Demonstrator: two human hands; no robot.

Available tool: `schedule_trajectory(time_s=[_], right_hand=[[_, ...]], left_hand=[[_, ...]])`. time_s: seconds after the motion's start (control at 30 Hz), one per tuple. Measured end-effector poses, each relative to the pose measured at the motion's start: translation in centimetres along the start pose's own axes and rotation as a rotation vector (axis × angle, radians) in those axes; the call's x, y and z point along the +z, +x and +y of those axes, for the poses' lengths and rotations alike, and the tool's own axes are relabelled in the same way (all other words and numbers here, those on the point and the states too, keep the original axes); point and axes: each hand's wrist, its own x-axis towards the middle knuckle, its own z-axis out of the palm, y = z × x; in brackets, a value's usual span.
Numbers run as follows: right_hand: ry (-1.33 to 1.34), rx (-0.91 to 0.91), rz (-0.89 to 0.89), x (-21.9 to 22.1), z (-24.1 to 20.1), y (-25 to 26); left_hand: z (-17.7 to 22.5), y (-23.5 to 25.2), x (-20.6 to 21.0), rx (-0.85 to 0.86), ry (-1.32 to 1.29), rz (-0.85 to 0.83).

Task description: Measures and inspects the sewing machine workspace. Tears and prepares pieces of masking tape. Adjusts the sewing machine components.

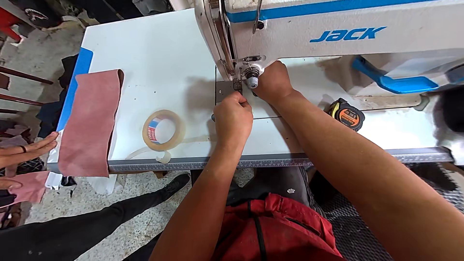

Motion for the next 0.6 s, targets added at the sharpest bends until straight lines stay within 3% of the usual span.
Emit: schedule_trajectory(time_s=[0.6], right_hand=[[0.022, -0.017, 0.013, 0.2, 0.2, 0.0]], left_hand=[[1.2, -0.2, -0.6, 0.058, 0.318, -0.061]])
